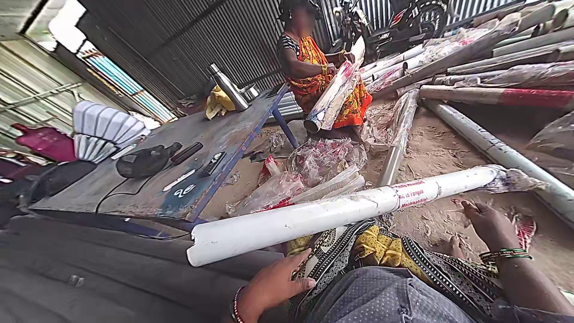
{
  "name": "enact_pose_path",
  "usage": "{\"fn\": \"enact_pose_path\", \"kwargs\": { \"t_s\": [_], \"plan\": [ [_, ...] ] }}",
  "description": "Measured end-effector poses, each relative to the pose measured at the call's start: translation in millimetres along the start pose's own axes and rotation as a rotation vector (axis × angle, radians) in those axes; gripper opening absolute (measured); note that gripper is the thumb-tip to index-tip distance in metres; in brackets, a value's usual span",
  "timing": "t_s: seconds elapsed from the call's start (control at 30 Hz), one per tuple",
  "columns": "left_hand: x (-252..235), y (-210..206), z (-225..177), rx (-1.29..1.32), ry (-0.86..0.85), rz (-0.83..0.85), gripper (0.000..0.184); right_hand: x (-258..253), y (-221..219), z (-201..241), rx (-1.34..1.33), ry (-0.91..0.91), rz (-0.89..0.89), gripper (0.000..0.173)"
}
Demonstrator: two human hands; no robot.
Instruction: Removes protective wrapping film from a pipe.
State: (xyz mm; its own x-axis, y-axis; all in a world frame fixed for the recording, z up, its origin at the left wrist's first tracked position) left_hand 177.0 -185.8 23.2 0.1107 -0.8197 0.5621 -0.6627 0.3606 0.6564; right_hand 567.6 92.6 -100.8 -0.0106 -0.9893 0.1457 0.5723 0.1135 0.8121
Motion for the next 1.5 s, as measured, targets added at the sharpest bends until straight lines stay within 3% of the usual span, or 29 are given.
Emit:
{"fn": "enact_pose_path", "kwargs": {
  "t_s": [0.13, 0.23, 0.33, 0.43, 0.6, 0.83, 0.93, 1.03, 1.23, 1.5],
  "plan": [
    [-2.5, 6.2, -16.3, 0.032, -0.520, -0.161, 0.075, 0.9, -0.1, -1.7, -0.008, -0.031, 0.017, 0.060],
    [-16.1, 16.8, -36.4, -0.131, -0.647, -0.358, 0.072, 3.7, 2.3, -0.5, -0.021, -0.061, 0.013, 0.059],
    [-39.0, 24.8, -63.6, -0.227, -0.726, -0.473, 0.068, 1.5, 2.6, -2.1, -0.007, -0.077, 0.035, 0.045],
    [-67.2, 29.1, -100.4, -0.310, -0.659, -0.410, 0.060, -5.6, -1.6, -11.4, -0.020, -0.018, 0.017, 0.032],
    [-125.7, 29.1, -158.1, -0.526, -0.279, -0.084, 0.062, -6.5, 5.0, -8.9, -0.060, -0.051, -0.018, 0.038],
    [-183.7, 23.4, -180.4, -0.813, 0.065, -0.027, 0.055, -5.3, 17.0, -0.8, -0.115, -0.084, 0.001, 0.041],
    [-189.6, 31.9, -183.7, -0.798, 0.073, -0.015, 0.039, -12.0, 12.6, -1.6, -0.115, -0.049, 0.045, 0.040],
    [-195.2, 44.2, -184.7, -0.773, 0.056, -0.106, 0.032, -17.2, 8.1, -1.7, -0.111, -0.021, 0.069, 0.037],
    [-209.0, 76.6, -162.6, -0.607, 0.083, -0.206, 0.033, -19.6, 6.0, -1.6, -0.116, 0.000, 0.088, 0.034],
    [-206.8, 80.2, -132.2, -0.170, 0.020, -0.272, 0.032, -19.1, -0.4, -0.1, -0.060, 0.034, 0.118, 0.033]
  ]
}}
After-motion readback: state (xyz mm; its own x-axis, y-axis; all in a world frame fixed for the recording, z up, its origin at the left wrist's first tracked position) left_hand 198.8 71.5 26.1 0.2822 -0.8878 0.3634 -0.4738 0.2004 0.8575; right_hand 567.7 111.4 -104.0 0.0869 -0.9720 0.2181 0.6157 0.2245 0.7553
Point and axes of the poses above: each hand's wrist, its own x-axis away from the middle knuckle, its own y-axis out of the back of the hand, z = x × y, the point moved 1 cm from there along -x, towards the middle knuckle, and after that the axes turned 10 degrees about x, right-handed, at the moved point
